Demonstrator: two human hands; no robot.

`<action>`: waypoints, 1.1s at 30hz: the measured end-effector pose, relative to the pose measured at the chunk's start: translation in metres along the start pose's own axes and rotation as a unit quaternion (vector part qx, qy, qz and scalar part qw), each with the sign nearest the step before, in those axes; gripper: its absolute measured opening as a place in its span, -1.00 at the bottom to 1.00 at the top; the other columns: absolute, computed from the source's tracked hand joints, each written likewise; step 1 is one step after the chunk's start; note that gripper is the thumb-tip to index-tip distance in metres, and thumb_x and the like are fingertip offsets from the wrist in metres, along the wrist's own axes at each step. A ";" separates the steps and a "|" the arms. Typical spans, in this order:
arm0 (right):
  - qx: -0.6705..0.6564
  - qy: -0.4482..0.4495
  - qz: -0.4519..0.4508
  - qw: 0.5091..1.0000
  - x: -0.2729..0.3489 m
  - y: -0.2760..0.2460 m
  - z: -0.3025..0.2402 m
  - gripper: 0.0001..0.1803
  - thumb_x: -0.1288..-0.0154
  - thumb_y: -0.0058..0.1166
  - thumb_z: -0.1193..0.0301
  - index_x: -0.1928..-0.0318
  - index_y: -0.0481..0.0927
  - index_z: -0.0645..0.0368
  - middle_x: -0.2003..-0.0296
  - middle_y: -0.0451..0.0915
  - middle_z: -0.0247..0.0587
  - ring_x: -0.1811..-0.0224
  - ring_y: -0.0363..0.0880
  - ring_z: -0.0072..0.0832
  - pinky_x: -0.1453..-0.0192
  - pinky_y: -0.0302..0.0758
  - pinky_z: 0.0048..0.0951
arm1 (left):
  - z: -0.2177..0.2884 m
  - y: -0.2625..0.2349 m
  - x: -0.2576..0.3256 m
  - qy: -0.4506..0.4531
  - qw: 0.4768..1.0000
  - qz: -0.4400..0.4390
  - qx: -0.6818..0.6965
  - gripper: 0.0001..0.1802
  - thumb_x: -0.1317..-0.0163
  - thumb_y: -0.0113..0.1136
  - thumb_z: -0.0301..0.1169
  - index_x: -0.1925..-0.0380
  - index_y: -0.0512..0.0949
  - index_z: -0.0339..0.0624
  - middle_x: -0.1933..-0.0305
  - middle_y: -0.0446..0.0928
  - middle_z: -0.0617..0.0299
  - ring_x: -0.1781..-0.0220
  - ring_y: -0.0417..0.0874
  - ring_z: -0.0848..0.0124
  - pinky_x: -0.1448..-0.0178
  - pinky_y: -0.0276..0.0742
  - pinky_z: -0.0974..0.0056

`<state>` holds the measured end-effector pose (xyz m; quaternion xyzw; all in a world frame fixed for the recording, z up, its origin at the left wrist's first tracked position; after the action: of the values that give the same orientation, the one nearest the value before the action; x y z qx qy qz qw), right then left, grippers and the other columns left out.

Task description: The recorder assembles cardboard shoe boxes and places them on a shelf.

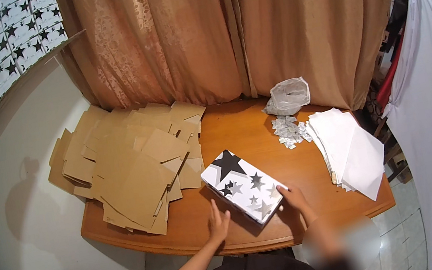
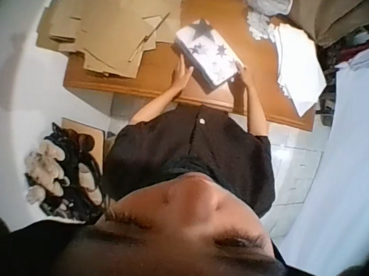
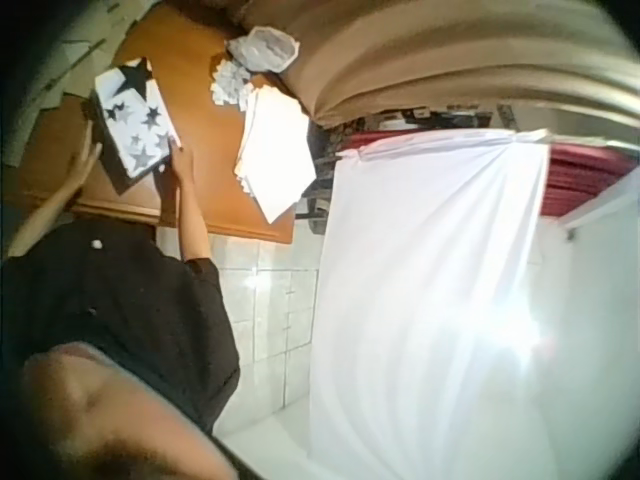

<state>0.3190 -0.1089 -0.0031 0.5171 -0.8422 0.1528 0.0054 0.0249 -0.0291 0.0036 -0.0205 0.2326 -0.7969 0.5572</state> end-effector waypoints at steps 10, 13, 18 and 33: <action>-0.064 -0.115 -0.062 0.989 0.113 0.033 -0.001 -0.44 -0.30 -0.03 0.38 -0.28 0.22 0.24 -0.12 0.40 -0.14 -0.14 0.33 -0.48 -0.16 0.31 -0.49 | 0.014 0.054 0.068 -0.101 0.947 -0.123 0.281 -0.13 -0.38 -0.17 -0.22 -0.32 -0.57 -0.22 -0.46 -0.45 0.02 -0.47 -0.35 0.24 -0.45 -0.36 0.26; -0.115 -0.089 -0.098 0.984 0.143 0.032 -0.010 -0.34 -0.26 -0.03 0.41 -0.35 0.09 0.20 -0.21 0.28 -0.11 -0.22 0.26 -0.41 -0.21 0.28 -0.44 | 0.045 0.037 0.084 -0.079 0.934 -0.099 0.335 -0.14 -0.37 -0.15 -0.27 -0.33 -0.55 -0.23 -0.47 -0.48 0.05 -0.48 -0.42 0.27 -0.45 -0.39 0.27; -0.209 -0.168 -0.174 0.947 0.217 0.043 -0.081 0.01 0.02 0.22 0.40 -0.39 -0.11 0.17 -0.27 0.14 -0.12 -0.28 0.19 -0.31 -0.28 0.22 -0.29 | 0.131 -0.028 0.138 -0.042 0.929 -0.036 0.367 -0.15 -0.34 -0.14 -0.37 -0.34 -0.51 -0.24 -0.48 -0.49 0.07 -0.49 -0.44 0.30 -0.45 -0.40 0.28; -0.178 -0.542 -0.409 0.712 0.452 0.184 -0.202 -0.13 0.26 0.48 0.32 -0.12 0.26 0.06 -0.20 0.12 0.18 -0.24 0.19 -0.07 -0.24 0.19 -0.11 | 0.273 -0.208 0.480 -0.003 0.930 0.322 0.179 0.08 -0.05 -0.01 -0.47 -0.33 -0.62 -0.08 -0.47 -0.52 0.13 -0.49 -0.41 0.31 -0.44 -0.41 0.27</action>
<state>-0.0822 -0.3716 0.2186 0.7947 -0.4185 -0.3233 -0.2978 -0.2594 -0.4982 0.2202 0.1534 0.0787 -0.6032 0.7787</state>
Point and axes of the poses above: each hand's wrist, its own x-axis away from the middle knuckle, its own y-axis out of the palm, z = x × y, the point moved 4 cm from there along -x, towards the middle knuckle
